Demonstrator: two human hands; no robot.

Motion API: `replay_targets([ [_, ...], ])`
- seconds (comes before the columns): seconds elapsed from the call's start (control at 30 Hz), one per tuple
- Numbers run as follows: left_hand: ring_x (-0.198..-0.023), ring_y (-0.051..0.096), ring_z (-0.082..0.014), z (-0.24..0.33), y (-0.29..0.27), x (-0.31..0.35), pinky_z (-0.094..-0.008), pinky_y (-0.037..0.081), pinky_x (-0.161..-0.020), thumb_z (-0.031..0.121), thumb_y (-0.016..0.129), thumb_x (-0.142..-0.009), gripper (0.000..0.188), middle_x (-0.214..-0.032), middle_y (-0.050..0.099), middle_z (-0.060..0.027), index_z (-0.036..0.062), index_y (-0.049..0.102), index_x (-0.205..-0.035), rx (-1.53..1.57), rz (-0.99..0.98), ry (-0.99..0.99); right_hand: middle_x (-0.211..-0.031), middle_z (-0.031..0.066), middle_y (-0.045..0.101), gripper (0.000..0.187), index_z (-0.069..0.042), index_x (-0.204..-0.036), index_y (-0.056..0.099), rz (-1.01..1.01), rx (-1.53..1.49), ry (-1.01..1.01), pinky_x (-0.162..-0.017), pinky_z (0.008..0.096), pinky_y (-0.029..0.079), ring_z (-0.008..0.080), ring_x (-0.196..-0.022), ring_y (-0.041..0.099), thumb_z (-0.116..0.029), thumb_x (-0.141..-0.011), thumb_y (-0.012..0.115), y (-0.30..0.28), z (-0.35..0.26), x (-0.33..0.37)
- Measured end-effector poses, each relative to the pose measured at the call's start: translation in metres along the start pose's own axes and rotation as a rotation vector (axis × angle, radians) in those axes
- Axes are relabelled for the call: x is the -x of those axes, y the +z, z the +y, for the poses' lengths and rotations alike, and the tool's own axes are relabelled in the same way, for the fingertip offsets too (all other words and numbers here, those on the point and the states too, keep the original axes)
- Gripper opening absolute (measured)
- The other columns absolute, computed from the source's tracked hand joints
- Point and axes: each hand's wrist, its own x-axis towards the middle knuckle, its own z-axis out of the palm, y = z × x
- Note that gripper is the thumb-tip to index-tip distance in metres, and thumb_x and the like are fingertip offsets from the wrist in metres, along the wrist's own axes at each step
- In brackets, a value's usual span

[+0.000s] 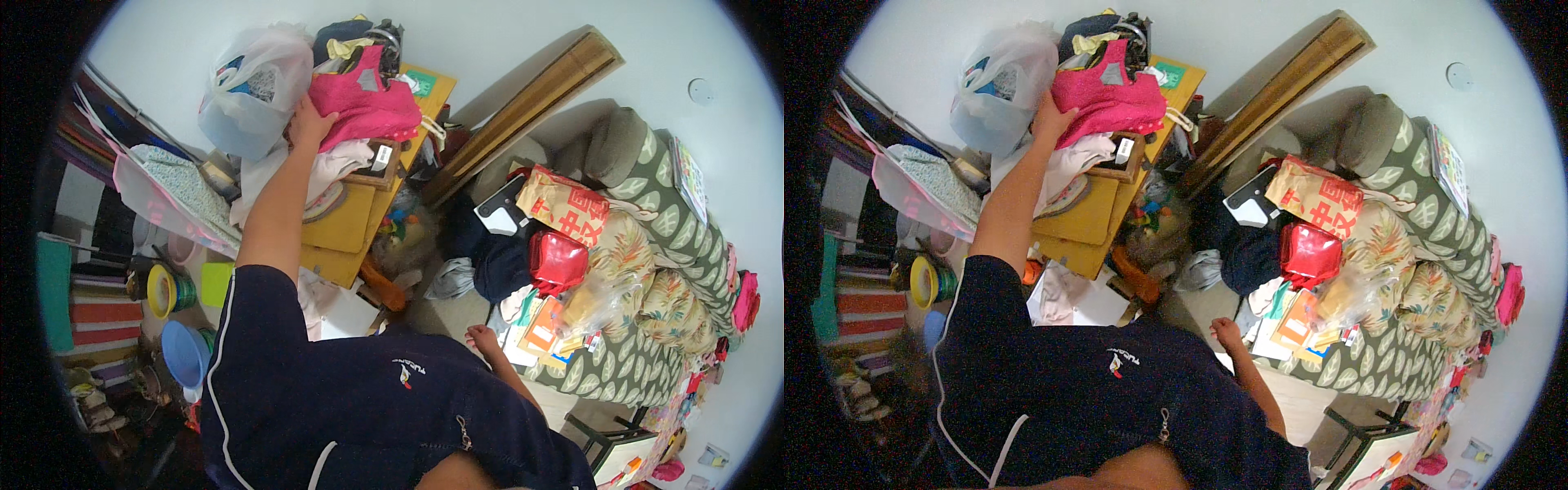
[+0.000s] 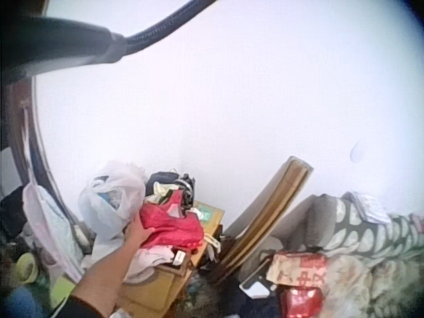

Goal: The person sorts through a pile of items on a cluttered table, handling a white cloth, a pink pouch, a pair of slippers, and various other garments. They pick up, unfold, and move these items around the workspace.

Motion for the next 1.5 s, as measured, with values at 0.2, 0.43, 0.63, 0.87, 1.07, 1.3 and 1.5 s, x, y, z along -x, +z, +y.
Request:
replay_targets([
  [0.2, -0.099, 0.052, -0.0365, 0.017, -0.009, -0.013, -0.0421, 0.041, -0.084, 0.033, 0.05, -0.082, 0.036, -0.109, 0.054, -0.0198, 0.0075, 0.057, -0.106, 0.144, 0.096, 0.058, -0.078, 0.0076, 0.062, 0.026, 0.001, -0.098, 0.056, 0.056, -0.054, 0.001, -0.049, 0.0227, 0.043, 0.0121, -0.058, 0.057, -0.02, -0.082, 0.053, -0.006, 0.001, 0.016],
  [0.43, -0.091, 0.056, -0.0343, 0.071, -0.095, -0.03, -0.0403, 0.043, -0.077, 0.033, 0.054, -0.08, 0.037, -0.097, 0.06, -0.0195, 0.0044, 0.059, -0.103, 0.522, 0.032, 0.231, -0.081, 0.0088, 0.062, 0.026, 0.0, -0.098, 0.055, 0.046, -0.171, 0.041, -0.05, 0.0227, 0.043, 0.0148, -0.061, 0.058, -0.021, -0.082, 0.054, -0.004, 0.012, 0.016],
  [0.63, -0.092, 0.058, -0.026, 0.117, -0.154, 0.073, -0.0313, 0.044, -0.079, 0.023, 0.056, -0.081, 0.035, -0.099, 0.06, -0.0176, 0.0003, 0.056, -0.108, 0.792, -0.221, 0.29, -0.101, 0.0092, 0.057, 0.042, -0.004, -0.11, 0.049, -0.138, -0.574, -0.199, -0.071, 0.0305, 0.043, 0.0172, -0.085, 0.055, -0.038, -0.084, 0.052, 0.003, -0.085, 0.032],
  [0.87, -0.101, 0.052, -0.0319, 0.133, -0.065, 0.272, -0.0377, 0.04, -0.088, 0.012, 0.053, -0.077, 0.035, -0.108, 0.054, -0.0214, -0.0011, 0.053, -0.109, 0.617, -0.669, 0.995, -0.131, 0.0132, 0.037, 0.074, -0.009, -0.134, 0.022, -0.346, -1.16, -0.429, -0.086, 0.0363, 0.04, 0.0243, -0.108, 0.046, -0.06, -0.082, 0.037, -0.007, -0.256, 0.088],
  [1.07, -0.111, 0.046, -0.0312, 0.135, -0.001, 0.36, -0.0378, 0.035, -0.095, 0.011, 0.055, -0.075, 0.041, -0.115, 0.051, -0.0178, -0.0013, 0.049, -0.114, 0.714, -0.961, 1.149, -0.092, 0.0105, 0.057, 0.031, -0.003, -0.108, 0.045, -0.011, -0.983, -0.218, -0.072, 0.0325, 0.048, 0.0218, -0.08, 0.057, -0.003, -0.078, 0.05, -0.033, -0.184, 0.064],
  [1.3, -0.104, 0.052, -0.0199, 0.136, -0.007, 0.34, -0.0355, 0.04, -0.089, 0.019, 0.055, -0.081, 0.028, -0.114, 0.053, -0.0145, 0.0003, 0.056, -0.102, 1.138, -1.482, 0.483, -0.114, 0.013, 0.051, 0.064, -0.001, -0.127, 0.034, -0.135, -0.902, -0.364, -0.084, 0.0317, 0.044, 0.0235, -0.099, 0.054, 0.01, -0.064, 0.043, -0.059, -0.173, 0.099],
  [1.5, -0.11, 0.044, -0.0244, 0.075, 0.048, 0.322, -0.0398, 0.035, -0.09, 0.059, 0.047, -0.079, 0.071, -0.125, 0.043, -0.0118, 0.006, 0.038, -0.125, 1.355, -1.184, -0.726, -0.129, 0.0125, 0.041, 0.073, -0.001, -0.132, 0.026, -0.333, -0.897, -0.517, -0.101, 0.0329, 0.028, 0.0235, -0.118, 0.04, 0.009, -0.063, 0.046, -0.077, -0.217, 0.138],
])
